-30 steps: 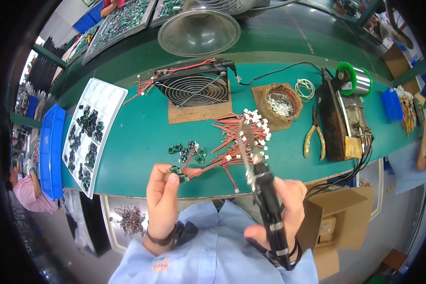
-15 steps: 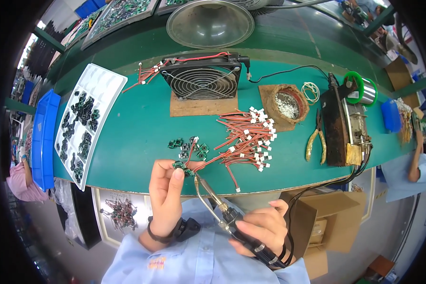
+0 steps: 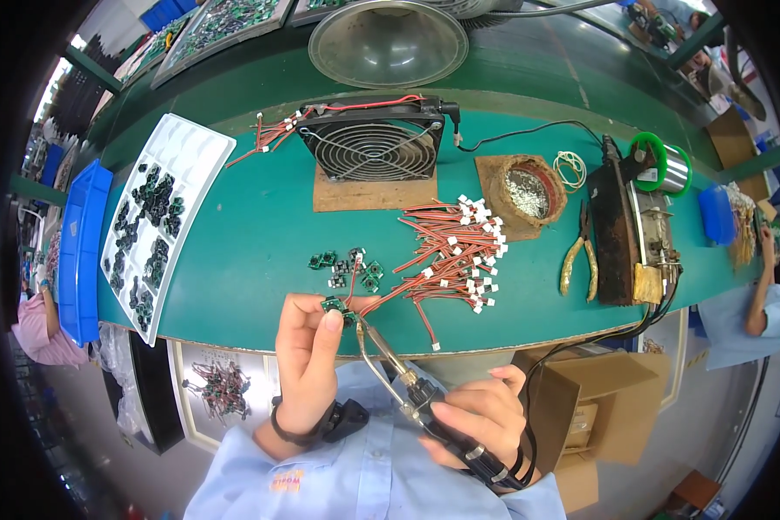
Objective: Soldering wires and small connectors onto printed circuit boards at an industrial workstation.
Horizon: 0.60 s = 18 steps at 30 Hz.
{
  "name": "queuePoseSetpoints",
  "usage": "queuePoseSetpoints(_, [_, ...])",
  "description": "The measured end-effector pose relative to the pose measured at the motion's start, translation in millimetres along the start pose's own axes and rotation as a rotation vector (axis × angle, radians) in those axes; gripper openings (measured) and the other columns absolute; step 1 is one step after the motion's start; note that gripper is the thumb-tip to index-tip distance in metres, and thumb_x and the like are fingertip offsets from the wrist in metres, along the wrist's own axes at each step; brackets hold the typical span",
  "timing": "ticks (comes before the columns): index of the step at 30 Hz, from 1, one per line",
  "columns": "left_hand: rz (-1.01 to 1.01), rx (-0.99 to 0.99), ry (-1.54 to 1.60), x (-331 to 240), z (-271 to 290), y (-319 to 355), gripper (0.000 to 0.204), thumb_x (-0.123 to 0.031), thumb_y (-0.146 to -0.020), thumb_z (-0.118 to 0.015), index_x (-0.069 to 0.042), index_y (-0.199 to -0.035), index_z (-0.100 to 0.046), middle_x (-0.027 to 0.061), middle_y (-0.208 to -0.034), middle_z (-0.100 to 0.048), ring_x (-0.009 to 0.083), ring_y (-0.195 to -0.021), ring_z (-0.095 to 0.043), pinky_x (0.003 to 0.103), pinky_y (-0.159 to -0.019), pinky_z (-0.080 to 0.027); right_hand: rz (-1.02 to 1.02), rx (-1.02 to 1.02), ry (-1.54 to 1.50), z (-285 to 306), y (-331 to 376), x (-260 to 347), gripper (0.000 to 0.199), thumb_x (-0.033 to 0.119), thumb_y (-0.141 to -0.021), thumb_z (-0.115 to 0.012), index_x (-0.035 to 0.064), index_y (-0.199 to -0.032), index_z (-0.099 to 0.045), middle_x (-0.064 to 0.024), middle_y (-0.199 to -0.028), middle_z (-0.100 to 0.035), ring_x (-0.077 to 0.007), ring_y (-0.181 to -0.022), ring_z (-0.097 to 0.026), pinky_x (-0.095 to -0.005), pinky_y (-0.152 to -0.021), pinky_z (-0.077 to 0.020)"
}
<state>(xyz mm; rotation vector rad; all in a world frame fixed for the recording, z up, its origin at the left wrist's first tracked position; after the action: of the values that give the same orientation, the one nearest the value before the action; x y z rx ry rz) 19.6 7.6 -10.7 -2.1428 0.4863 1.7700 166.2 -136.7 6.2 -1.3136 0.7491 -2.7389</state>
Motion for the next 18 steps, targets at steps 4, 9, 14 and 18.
queuePoseSetpoints(4, [-0.013, -0.018, -0.039, 1.3, 0.1, 0.7, 0.008, -0.007, -0.094, -0.045, -0.001, -0.097, -0.039, 0.0168, -0.099, -0.066, 0.01, -0.083, -0.058, 0.023, -0.076, -0.042, 0.002, -0.016, -0.005, -0.4, 0.3, -0.5, 0.042, 0.022, -0.058, -0.08, 0.0112, -0.095, -0.064, -0.0017, -0.079, -0.063, -0.0179, -0.072, -0.059, -0.0409, -0.085, -0.0338])
queuePoseSetpoints(9, [-0.024, -0.03, -0.122, 5.0, 0.6, 2.1, 0.008, -0.007, -0.093, -0.047, -0.002, -0.094, -0.041, 0.0125, -0.096, -0.067, 0.0074, -0.078, -0.052, 0.022, -0.073, -0.039, 0.005, -0.036, -0.006, -3.1, 2.9, -3.9, 0.041, 0.026, -0.06, -0.078, 0.0115, -0.096, -0.063, -0.0025, -0.076, -0.062, -0.0187, -0.07, -0.058, -0.0414, -0.086, -0.033])
queuePoseSetpoints(14, [0.01, -0.009, -0.144, 6.7, 3.3, 4.5, 0.009, -0.009, -0.094, -0.044, -0.001, -0.1, -0.042, 0.0144, -0.1, -0.064, 0.0141, -0.089, -0.055, 0.028, -0.082, -0.042, 0.031, -0.053, 0.008, -5.9, 5.0, -7.0, 0.043, 0.033, -0.065, -0.073, 0.0121, -0.101, -0.06, -0.0042, -0.072, -0.06, -0.0204, -0.067, -0.056, -0.0427, -0.087, -0.0317])
queuePoseSetpoints(18, [0.024, 0.01, -0.18, 6.8, 3.8, 5.8, 0.011, -0.009, -0.095, -0.043, -0.001, -0.102, -0.043, 0.0163, -0.103, -0.062, 0.0174, -0.096, -0.059, 0.03, -0.087, -0.043, 0.004, -0.053, 0.0, -5.4, 4.5, -4.5, 0.04, 0.028, -0.062, -0.077, 0.0125, -0.096, -0.062, -0.0021, -0.076, -0.062, -0.0188, -0.07, -0.057, -0.0412, -0.086, -0.0328])
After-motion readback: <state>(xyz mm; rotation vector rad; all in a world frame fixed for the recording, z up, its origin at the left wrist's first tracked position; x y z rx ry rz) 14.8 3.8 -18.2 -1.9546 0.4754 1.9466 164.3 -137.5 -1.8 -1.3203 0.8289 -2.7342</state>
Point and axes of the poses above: each hand's wrist, its own y-axis away from the middle knuckle, its own z-axis out of the back of the hand, x = y × z, the point moved 1 cm from there along -y, towards the middle knuckle
